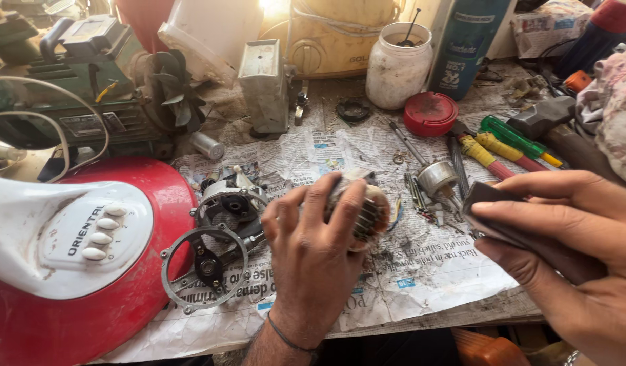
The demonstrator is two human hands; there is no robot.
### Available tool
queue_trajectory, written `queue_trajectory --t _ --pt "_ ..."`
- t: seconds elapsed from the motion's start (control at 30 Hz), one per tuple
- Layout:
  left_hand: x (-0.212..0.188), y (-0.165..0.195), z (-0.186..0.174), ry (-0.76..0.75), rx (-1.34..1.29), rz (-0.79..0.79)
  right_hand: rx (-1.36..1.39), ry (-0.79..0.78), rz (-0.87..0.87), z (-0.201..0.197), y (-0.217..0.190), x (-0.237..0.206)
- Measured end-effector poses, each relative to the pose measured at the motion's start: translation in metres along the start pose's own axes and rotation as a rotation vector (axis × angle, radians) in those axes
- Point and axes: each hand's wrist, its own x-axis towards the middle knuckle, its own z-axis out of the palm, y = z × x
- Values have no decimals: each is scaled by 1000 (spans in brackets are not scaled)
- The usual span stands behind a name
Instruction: The person works on a disassembled electric motor at a cluttered workbench. They hold the wound stator coil, press and fit metal laminations around it by hand, rotate the assembly to work on different sides, and finally pick up a screwdriver to work on the motor housing.
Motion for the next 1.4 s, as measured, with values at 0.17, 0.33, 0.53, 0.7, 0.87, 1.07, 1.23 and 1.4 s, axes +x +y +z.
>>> queue_trajectory --t 0.17,0.33,0.53,0.7,0.87,1.07,1.23,1.4 --pt "5 3 -4 24 -12 -112 11 -30 63 -3 5 -1" --pt "8 7 -15 126 -74 -86 176 -490 501 18 4 15" --pt "6 9 -15 200 -120 -16 418 -442 461 56 4 8" --pt "-2 5 -9 83 -174 -7 419 -233 391 76 -12 4" --pt "-1 -3 1 -41 -194 44 330 -221 486 83 -15 15" --pt "5 -6 -15 -106 -303 53 354 -270 503 85 -15 22" --pt "17 -15 -35 -227 -320 -11 294 -390 525 78 -7 23" --pt "20 -20 -40 -226 -285 -12 355 -363 420 50 16 9"
